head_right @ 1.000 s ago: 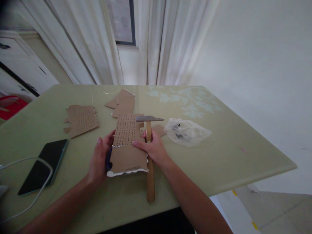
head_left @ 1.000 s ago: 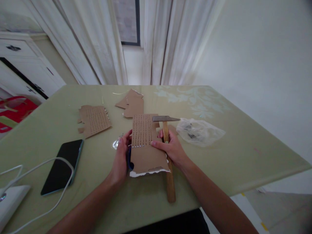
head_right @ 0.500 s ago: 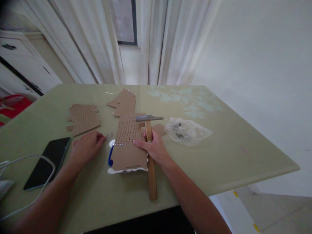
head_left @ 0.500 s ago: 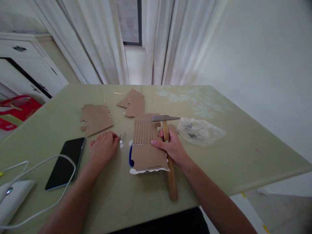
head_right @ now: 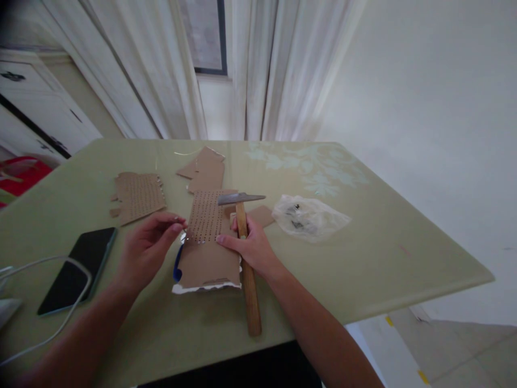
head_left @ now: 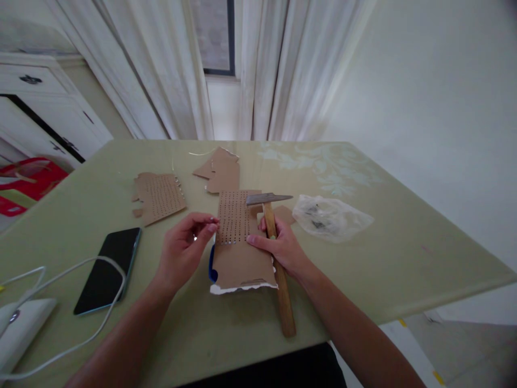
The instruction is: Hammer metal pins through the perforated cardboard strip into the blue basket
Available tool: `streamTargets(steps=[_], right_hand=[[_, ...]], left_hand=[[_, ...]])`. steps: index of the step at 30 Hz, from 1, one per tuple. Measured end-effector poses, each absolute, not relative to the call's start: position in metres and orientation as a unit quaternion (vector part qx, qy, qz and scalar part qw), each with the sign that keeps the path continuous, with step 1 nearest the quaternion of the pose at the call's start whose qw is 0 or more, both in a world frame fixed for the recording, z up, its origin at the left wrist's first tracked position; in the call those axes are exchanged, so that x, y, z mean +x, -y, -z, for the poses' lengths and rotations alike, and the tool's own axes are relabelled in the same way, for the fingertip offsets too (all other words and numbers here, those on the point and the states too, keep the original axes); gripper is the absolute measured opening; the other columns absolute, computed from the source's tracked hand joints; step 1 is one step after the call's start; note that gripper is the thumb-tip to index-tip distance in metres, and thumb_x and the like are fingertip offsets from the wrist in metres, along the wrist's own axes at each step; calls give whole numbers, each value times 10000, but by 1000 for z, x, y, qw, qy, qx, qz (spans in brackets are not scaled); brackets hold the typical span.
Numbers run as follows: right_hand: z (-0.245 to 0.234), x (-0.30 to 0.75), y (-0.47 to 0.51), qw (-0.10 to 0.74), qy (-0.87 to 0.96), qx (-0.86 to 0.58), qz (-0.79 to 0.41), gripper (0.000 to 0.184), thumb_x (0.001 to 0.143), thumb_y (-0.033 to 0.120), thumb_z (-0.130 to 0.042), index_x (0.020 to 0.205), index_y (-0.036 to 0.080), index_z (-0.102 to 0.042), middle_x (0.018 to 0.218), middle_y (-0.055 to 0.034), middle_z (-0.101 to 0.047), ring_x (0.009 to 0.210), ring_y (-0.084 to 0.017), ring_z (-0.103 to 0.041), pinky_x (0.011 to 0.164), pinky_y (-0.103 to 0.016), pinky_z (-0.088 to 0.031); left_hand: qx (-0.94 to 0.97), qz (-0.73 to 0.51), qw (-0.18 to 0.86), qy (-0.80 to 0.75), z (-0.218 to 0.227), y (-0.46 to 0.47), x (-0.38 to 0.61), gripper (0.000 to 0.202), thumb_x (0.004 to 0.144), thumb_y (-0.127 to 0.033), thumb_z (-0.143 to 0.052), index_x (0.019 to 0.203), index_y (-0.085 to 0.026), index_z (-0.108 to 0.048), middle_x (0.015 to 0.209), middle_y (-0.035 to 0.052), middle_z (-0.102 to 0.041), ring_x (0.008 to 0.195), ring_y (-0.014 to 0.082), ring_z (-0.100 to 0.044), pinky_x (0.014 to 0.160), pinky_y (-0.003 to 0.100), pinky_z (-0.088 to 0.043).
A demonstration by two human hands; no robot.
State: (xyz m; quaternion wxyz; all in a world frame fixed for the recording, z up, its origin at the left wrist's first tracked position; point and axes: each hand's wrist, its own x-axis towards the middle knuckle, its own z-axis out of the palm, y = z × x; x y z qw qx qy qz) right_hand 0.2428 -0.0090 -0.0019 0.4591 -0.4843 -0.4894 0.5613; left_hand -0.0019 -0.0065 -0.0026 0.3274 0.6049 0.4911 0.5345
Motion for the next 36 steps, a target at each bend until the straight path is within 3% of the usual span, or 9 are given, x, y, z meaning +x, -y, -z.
streamTargets(steps=[4, 12, 27, 36], right_hand=[[2, 241, 10, 449, 489, -480, -574, 569, 649, 486, -986, 879, 260, -517, 773, 52, -490, 701, -161, -421, 608, -287, -343], [1, 242, 10, 449, 503, -480, -561, 576, 642, 508, -990, 866, 255, -524, 785, 49, -490, 705, -158, -420, 613, -290, -339], [4, 242, 11, 458, 518, -469, -549, 512, 691, 454, -965, 867, 246, -532, 825, 45, -503, 732, -154, -423, 640, -291, -347], [1, 242, 10, 447, 536, -472, -539, 516, 700, 482, -949, 883, 246, -528, 822, 44, -498, 731, -154, -419, 636, -286, -342]], left_hand=[[612, -508, 372, -479, 2, 15, 6, 243, 890, -459, -834, 946, -224, -806, 898, 58, -800, 787, 201, -712, 733, 315, -566], [651, -467, 351, -485, -5, 17, 8, 226, 898, -462, -806, 914, -242, -855, 872, 76, -810, 750, 221, -694, 688, 342, -542], [729, -459, 236, -449, -14, 20, 11, 122, 934, -390, -776, 894, -300, -847, 755, 12, -777, 632, 182, -584, 624, 316, -472], [769, -445, 212, -408, -22, 18, 17, 132, 957, -361, -757, 913, -263, -834, 844, 32, -832, 688, 201, -674, 756, 356, -546]])
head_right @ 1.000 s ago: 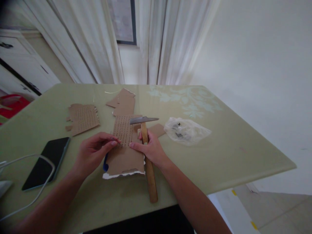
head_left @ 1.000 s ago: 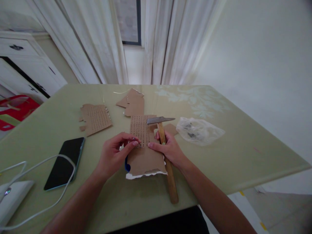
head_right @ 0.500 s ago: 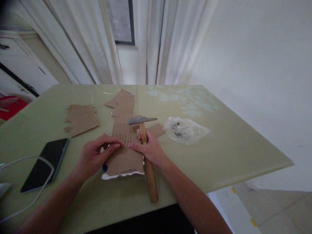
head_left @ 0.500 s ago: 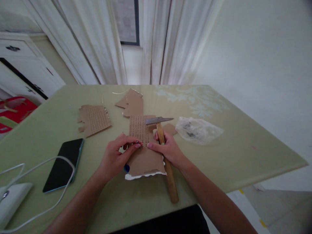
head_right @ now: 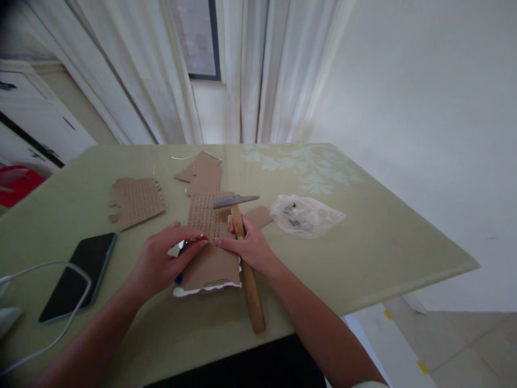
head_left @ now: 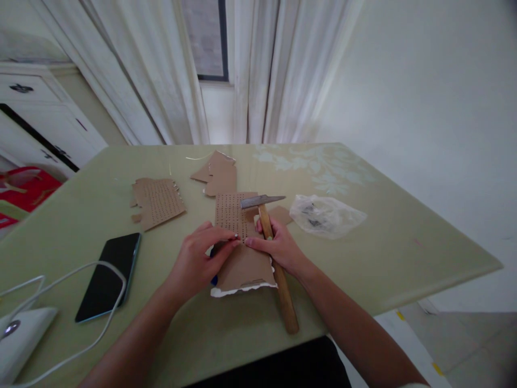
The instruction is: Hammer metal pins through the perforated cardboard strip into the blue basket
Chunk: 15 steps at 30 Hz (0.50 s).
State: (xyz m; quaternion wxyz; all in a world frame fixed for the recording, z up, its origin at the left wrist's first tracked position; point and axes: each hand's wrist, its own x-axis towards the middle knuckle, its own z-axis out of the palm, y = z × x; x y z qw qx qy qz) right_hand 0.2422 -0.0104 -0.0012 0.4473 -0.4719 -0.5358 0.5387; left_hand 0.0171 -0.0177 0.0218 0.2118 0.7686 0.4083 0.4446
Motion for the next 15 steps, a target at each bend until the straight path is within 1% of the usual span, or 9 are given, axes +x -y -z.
streamTargets(steps=[4, 11, 15], right_hand=[[3, 244, 7, 440, 560, -469, -522, 533, 700, 500, -940, 884, 240, -512, 799, 53, -470, 734, -150, -412, 645, -277, -340], [5, 245, 1, 434, 602, -471, -477, 525, 707, 527, -920, 856, 238, -508, 771, 62, -450, 714, -143, -413, 645, -269, -347], [-5, 250, 2, 439, 651, -487, -382, 417, 861, 590, -760, 840, 226, -559, 790, 28, -510, 744, -168, -479, 661, -282, -385]], left_hand=[[791, -417, 204, -397, -20, 14, 16, 127, 973, -295, -721, 957, -241, -835, 889, 39, -840, 780, 206, -695, 749, 322, -545], [799, -413, 202, -388, -14, 9, 14, 126, 976, -291, -726, 941, -233, -831, 852, 23, -814, 788, 187, -691, 725, 285, -530], [791, -423, 215, -386, -8, 7, 14, 121, 965, -302, -735, 943, -233, -832, 832, 20, -793, 759, 178, -687, 709, 278, -528]])
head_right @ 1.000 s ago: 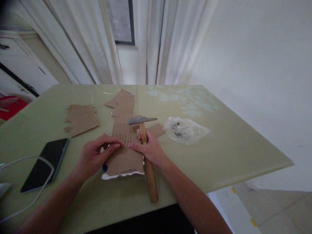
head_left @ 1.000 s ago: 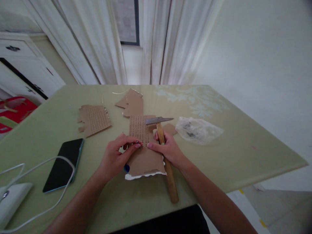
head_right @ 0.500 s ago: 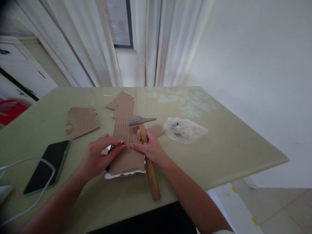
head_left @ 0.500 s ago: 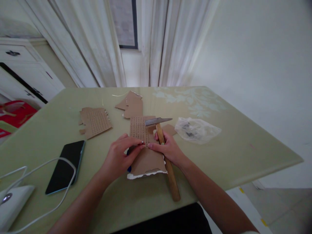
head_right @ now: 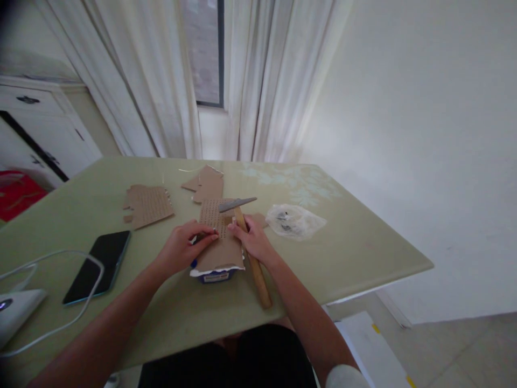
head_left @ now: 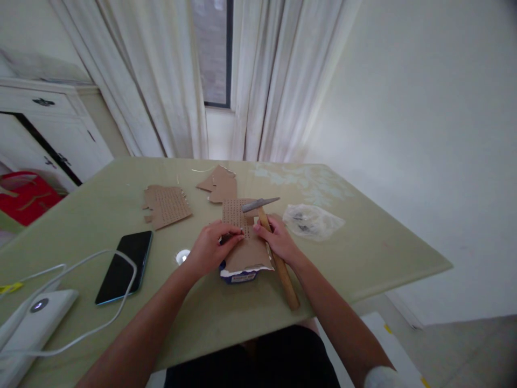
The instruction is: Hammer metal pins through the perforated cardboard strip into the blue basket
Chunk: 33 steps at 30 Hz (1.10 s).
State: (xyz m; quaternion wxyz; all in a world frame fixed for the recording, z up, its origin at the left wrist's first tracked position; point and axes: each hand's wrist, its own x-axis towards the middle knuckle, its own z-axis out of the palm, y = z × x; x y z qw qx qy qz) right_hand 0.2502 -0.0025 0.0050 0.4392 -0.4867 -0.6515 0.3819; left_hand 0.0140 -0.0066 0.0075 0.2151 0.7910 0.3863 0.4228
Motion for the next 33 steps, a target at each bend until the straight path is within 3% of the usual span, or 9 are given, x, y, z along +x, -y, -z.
streamTargets(steps=[4, 6, 9, 13, 19, 26, 33], right_hand=[[-40, 268, 15, 408, 685, -490, -353, 362, 992, 565, -632, 873, 251, -496, 688, 63, -469, 602, -145, -435, 586, -272, -332], [-69, 277, 24, 347, 723, -500, -329, 324, 1045, 516, -571, 881, 259, -459, 648, 76, -476, 550, -140, -423, 568, -272, -298], [-115, 282, 38, 215, 809, -506, -206, 365, 1076, 457, -557, 801, 238, -458, 668, 48, -490, 632, -150, -474, 632, -282, -291], [-145, 271, 51, 108, 836, -530, -93, 350, 1144, 441, -450, 884, 223, -536, 723, 13, -553, 683, -170, -511, 656, -299, -258], [-137, 250, 53, 61, 831, -551, -52, 385, 1171, 439, -397, 958, 206, -618, 797, -41, -680, 728, -198, -599, 653, -311, -253], [-150, 251, 52, 94, 822, -560, -37, 391, 1169, 438, -411, 922, 206, -607, 761, -25, -661, 699, -186, -586, 649, -307, -257], [-141, 249, 53, 42, 840, -540, -37, 423, 1170, 449, -412, 914, 198, -636, 807, -45, -700, 725, -193, -604, 658, -323, -245]], left_hand=[[782, -431, 231, -386, -5, 5, 15, 148, 962, -337, -736, 968, -223, -831, 872, 41, -795, 784, 191, -695, 710, 293, -536], [787, -435, 219, -378, -5, 4, 16, 148, 957, -342, -737, 954, -227, -831, 909, 54, -809, 847, 215, -708, 785, 331, -553], [789, -451, 204, -363, -5, 3, 17, 134, 948, -330, -738, 926, -233, -829, 1022, 74, -830, 969, 244, -734, 938, 399, -550], [793, -446, 214, -355, -4, 1, 17, 153, 961, -346, -722, 935, -237, -826, 993, 67, -842, 936, 242, -754, 907, 390, -556], [802, -434, 204, -355, -5, 0, 17, 163, 958, -347, -723, 916, -233, -831, 954, 61, -841, 895, 236, -757, 857, 364, -556], [804, -424, 200, -364, -2, -1, 17, 165, 971, -346, -727, 944, -240, -851, 989, 64, -837, 902, 228, -765, 861, 344, -563], [812, -412, 194, -366, -2, -1, 15, 194, 989, -345, -701, 952, -237, -858, 990, 69, -829, 901, 226, -755, 860, 350, -565]])
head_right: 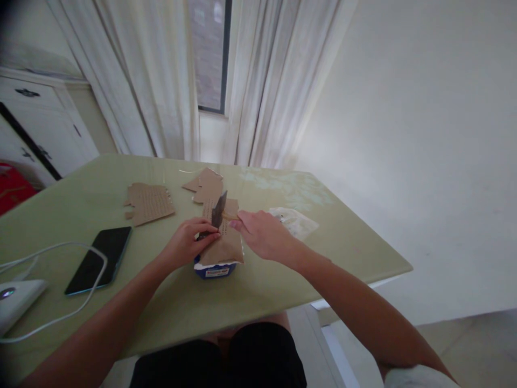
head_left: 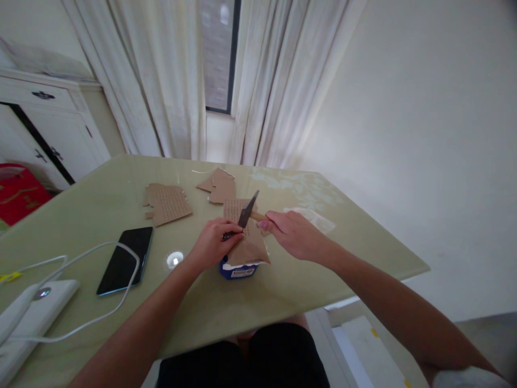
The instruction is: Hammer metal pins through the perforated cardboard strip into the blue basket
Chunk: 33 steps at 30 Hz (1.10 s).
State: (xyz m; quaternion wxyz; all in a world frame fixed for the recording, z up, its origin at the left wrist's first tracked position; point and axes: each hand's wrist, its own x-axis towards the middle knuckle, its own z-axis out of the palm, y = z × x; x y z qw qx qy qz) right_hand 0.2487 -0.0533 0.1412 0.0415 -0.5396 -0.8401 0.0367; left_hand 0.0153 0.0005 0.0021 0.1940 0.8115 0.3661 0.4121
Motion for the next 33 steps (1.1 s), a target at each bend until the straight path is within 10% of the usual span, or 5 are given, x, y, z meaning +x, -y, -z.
streamTargets(steps=[33], right_hand=[[-101, 254, 46, 60, 833, -544, -82, 387, 1165, 414, -439, 948, 191, -670, 870, -74, -724, 797, -214, -641, 683, -323, -288]], left_hand=[[796, -398, 200, -411, -6, 11, 16, 365, 869, -523, -839, 1080, -226, -809, 1111, 89, -786, 1050, 295, -724, 963, 434, -554]])
